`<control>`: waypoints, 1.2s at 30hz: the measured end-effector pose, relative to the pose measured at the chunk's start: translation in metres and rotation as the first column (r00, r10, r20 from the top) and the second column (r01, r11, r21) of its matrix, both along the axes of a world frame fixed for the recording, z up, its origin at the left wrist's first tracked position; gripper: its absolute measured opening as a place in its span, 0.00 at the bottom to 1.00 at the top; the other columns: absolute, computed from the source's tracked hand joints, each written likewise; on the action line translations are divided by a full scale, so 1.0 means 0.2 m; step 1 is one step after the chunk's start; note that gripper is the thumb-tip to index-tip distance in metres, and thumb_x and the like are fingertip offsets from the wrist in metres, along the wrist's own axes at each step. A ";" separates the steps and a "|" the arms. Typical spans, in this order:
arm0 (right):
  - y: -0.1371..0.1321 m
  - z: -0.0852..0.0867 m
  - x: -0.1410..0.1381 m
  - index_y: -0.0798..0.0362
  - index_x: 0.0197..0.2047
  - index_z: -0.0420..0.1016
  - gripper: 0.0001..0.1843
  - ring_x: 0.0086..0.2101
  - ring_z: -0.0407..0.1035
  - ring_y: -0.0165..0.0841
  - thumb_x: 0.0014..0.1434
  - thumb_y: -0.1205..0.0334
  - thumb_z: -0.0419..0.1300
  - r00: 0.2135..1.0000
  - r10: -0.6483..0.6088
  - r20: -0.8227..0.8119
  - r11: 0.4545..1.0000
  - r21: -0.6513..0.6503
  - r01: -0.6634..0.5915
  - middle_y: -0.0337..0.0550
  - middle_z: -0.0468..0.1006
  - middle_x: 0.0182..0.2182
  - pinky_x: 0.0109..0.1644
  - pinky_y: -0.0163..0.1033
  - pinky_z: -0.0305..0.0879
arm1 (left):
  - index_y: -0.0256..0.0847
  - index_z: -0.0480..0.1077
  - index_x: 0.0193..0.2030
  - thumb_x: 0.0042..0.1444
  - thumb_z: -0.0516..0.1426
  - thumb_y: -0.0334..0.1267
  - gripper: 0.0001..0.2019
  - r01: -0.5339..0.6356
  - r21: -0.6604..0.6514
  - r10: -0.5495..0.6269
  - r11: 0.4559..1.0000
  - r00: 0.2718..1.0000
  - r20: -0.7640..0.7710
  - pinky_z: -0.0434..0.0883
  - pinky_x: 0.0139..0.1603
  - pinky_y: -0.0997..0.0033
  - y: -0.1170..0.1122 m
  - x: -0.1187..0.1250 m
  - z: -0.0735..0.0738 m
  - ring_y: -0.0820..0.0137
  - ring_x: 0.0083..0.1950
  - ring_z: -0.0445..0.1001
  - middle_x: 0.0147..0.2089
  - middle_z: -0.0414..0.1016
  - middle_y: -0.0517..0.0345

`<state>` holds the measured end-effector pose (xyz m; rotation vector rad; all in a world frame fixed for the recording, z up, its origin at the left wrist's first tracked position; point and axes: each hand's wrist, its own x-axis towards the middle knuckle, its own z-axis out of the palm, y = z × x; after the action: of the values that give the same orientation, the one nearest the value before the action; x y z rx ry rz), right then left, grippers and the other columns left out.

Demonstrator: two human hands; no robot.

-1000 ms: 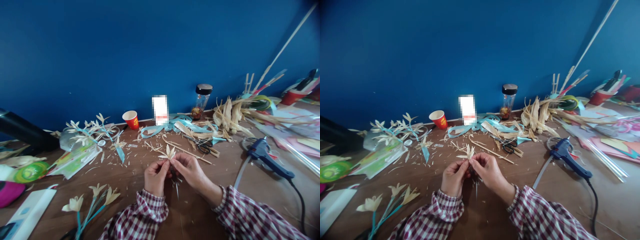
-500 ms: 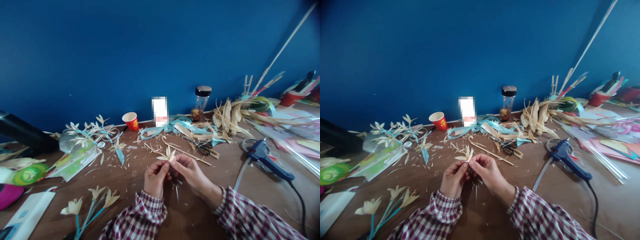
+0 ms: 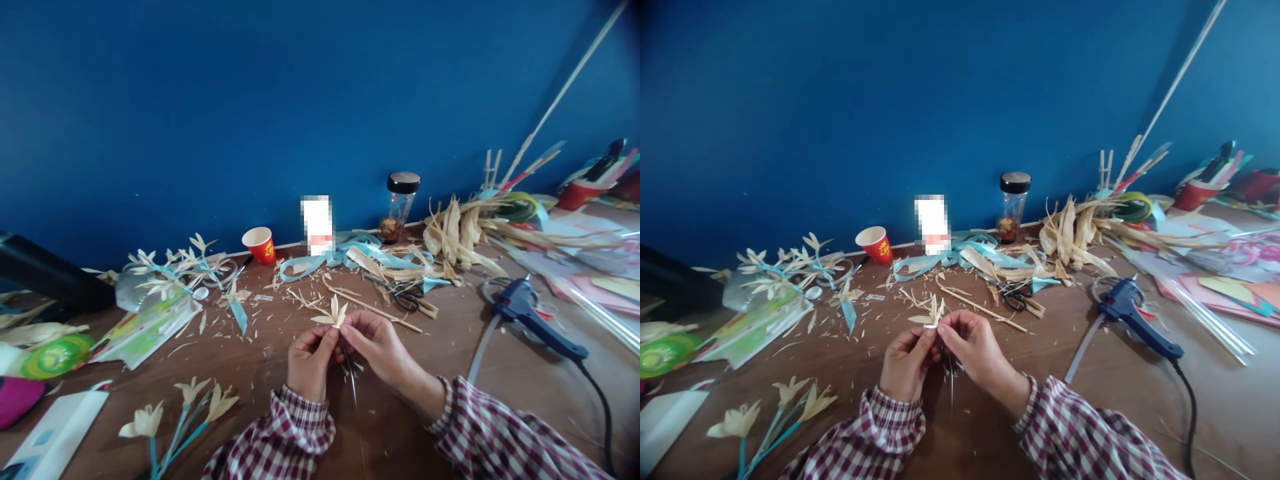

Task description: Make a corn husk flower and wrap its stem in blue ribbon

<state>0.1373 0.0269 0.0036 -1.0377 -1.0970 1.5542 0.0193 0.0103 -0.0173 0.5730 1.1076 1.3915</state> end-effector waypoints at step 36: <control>-0.04 -0.04 -0.04 0.55 0.29 0.70 0.06 0.21 0.67 0.28 0.51 0.61 0.61 0.975 -0.170 0.143 0.981 0.115 0.155 0.37 0.72 0.21 0.26 0.34 0.66 | 0.34 0.77 0.29 0.40 0.67 0.40 0.11 0.053 0.040 -0.052 0.998 0.998 -0.018 0.71 0.26 0.75 0.00 -0.01 -0.04 0.75 0.22 0.70 0.20 0.73 0.60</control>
<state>0.1285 0.0196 -0.0052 -1.1604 -1.1532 1.2920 0.0182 0.0104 -0.0246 0.6396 1.0724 1.3682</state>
